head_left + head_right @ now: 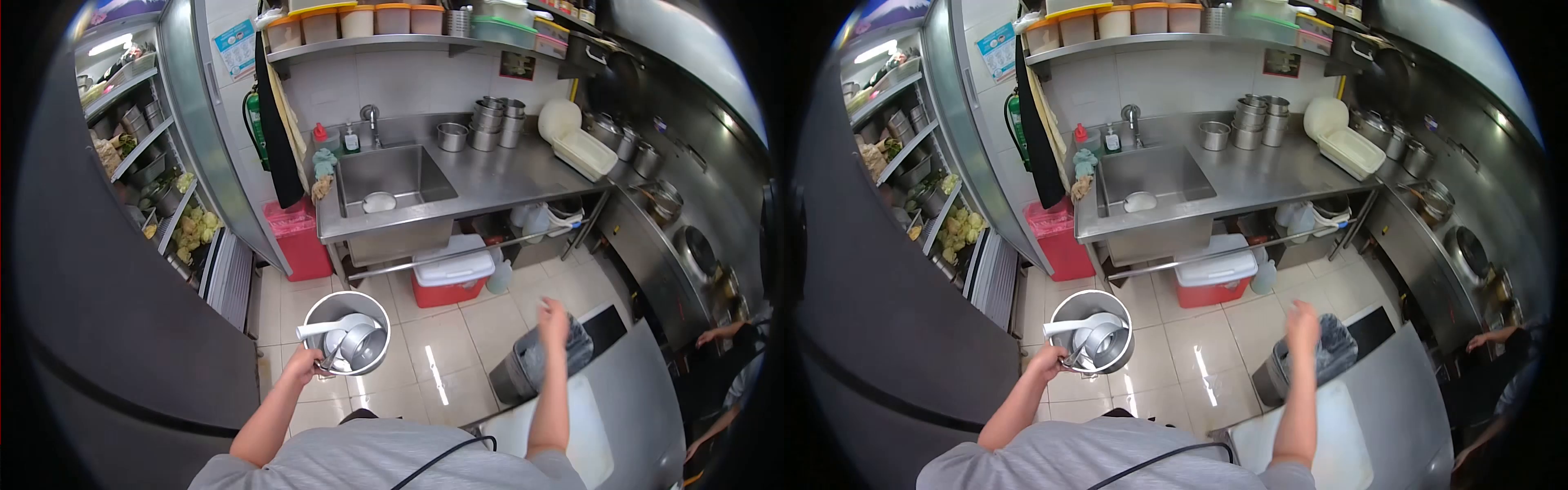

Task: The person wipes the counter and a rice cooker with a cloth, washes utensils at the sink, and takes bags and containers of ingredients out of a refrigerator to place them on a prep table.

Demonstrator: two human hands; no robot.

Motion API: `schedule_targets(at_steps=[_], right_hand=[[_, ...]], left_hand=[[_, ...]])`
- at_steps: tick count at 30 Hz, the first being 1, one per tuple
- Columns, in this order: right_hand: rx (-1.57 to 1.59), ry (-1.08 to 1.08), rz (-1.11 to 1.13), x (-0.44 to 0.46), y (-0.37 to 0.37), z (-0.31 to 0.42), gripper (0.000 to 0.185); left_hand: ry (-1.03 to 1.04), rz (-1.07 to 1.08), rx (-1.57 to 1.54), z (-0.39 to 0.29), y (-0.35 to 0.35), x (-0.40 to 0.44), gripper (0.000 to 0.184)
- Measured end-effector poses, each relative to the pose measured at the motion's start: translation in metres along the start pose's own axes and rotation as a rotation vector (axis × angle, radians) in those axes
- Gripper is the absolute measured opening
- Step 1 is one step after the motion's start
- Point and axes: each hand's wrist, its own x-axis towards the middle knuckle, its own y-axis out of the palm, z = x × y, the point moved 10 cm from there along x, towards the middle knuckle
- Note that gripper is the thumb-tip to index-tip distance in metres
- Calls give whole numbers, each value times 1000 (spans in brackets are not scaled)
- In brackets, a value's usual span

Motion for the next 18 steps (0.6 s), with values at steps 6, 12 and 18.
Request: schedule_targets(at_steps=[6,12,18], right_hand=[[210,-397,319,85,213,217,30],[184,-447,456,160,354,265,31],[200,-288,494,253,445,229,32]], left_hand=[[27,3,37,-84,-15,150,49],[98,89,16,-209,8,283,47],[59,115,4,-282,41,438,49]])
